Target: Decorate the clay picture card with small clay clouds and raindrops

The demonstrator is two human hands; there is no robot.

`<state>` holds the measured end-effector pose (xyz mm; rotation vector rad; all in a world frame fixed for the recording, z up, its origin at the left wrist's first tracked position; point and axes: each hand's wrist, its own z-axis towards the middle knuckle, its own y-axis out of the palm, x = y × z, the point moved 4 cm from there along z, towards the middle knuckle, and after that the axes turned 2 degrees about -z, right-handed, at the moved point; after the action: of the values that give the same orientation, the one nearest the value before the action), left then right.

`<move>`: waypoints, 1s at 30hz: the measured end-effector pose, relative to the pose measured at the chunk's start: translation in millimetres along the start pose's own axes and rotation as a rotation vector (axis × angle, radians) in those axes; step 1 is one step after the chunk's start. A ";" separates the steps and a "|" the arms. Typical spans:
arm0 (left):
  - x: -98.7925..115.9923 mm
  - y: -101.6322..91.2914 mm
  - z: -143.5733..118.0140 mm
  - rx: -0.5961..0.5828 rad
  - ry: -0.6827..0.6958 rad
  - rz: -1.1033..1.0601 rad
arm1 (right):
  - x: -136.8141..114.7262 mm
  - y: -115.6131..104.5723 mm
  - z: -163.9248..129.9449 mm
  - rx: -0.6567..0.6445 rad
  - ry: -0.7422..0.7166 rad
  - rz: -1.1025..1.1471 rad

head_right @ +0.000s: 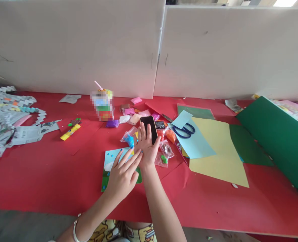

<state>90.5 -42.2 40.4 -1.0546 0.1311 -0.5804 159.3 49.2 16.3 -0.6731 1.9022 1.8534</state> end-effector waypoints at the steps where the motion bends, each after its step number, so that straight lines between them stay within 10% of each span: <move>1: 1.5 0.5 -1.4 -0.003 0.003 -0.026 | -0.4 -0.2 0.1 -0.001 -0.008 0.011; 30: 0.9 6.2 -10.4 -0.073 -0.323 -0.596 | -8.3 1.2 -6.5 0.064 -0.151 0.032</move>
<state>89.8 -48.6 30.1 -1.2490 -0.4646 -0.9327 165.6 43.3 22.5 -0.4711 1.8752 1.8000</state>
